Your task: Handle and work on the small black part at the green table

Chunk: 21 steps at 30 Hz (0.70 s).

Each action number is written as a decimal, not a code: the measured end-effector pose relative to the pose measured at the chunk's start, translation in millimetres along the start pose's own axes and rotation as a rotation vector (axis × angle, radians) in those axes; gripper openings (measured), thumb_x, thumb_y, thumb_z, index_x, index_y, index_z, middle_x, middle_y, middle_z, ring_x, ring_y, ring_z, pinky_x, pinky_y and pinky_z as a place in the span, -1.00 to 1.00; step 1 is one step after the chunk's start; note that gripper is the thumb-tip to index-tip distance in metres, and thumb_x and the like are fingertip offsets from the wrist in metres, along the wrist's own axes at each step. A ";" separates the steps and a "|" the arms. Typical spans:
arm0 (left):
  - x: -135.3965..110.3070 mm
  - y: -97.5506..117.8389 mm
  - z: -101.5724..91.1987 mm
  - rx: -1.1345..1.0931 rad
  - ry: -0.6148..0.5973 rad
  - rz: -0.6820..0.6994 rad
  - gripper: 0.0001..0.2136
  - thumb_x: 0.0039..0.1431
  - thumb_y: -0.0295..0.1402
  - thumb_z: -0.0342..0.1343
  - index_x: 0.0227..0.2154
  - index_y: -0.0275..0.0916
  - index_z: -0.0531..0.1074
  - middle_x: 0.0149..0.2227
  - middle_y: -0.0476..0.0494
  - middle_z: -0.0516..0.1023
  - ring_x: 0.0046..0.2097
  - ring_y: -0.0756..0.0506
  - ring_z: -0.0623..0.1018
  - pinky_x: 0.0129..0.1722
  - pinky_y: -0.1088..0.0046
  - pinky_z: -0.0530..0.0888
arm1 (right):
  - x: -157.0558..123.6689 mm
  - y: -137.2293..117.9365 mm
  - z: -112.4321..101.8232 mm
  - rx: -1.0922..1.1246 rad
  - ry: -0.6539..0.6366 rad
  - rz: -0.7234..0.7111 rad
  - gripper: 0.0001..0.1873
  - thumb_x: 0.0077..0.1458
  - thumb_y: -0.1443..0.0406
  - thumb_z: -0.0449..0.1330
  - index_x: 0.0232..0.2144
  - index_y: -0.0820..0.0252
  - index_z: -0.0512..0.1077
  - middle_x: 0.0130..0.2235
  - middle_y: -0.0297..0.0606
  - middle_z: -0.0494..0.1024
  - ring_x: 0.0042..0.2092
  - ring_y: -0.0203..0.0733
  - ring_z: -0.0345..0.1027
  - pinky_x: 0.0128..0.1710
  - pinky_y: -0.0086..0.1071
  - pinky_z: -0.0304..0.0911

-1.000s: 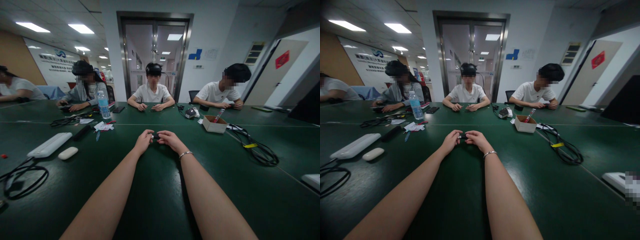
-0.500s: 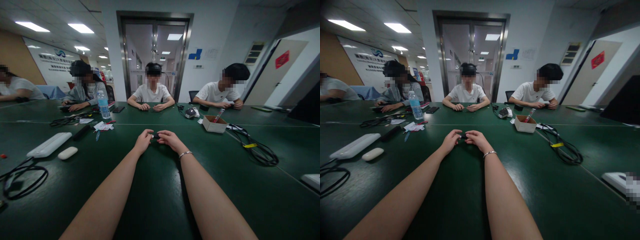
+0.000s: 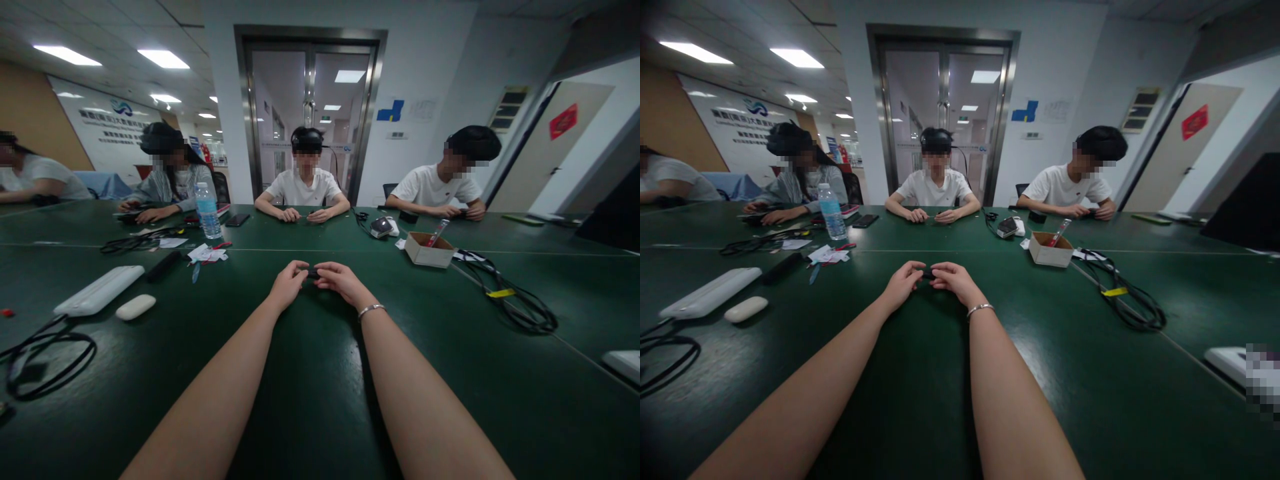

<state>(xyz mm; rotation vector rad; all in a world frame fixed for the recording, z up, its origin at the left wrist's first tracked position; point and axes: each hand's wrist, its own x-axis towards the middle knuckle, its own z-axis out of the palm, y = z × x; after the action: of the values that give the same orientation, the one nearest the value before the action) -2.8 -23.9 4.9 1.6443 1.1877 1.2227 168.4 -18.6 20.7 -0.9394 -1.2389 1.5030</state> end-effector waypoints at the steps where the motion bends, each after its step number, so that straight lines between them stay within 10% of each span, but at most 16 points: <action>1: -0.4 0.6 -0.1 0.002 -0.004 0.002 -0.72 0.11 -0.25 0.00 -0.15 -0.24 0.37 -0.46 -0.01 0.38 -0.49 0.04 0.35 -0.50 0.55 0.30 | 0.0 0.3 -0.1 0.001 -0.002 -0.001 -0.84 0.06 0.53 0.19 -0.27 0.31 0.47 -0.33 -0.20 0.54 -0.42 -0.31 0.48 -0.44 -0.56 0.43; 21: -1.5 3.7 -0.4 0.025 -0.002 -0.013 -0.76 0.13 -0.27 -0.04 -0.20 -0.22 0.42 -0.47 -0.02 0.40 -0.48 0.04 0.38 -0.48 0.55 0.32 | 0.6 0.7 -0.2 0.012 0.010 0.003 -0.85 0.05 0.52 0.20 -0.29 0.31 0.46 -0.34 -0.20 0.54 -0.43 -0.32 0.48 -0.45 -0.57 0.43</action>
<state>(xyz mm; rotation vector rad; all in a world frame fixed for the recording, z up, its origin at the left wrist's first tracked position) -2.5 -26.4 8.1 1.6533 1.2153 1.2030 168.3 -17.9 19.9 -0.9400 -1.2202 1.5042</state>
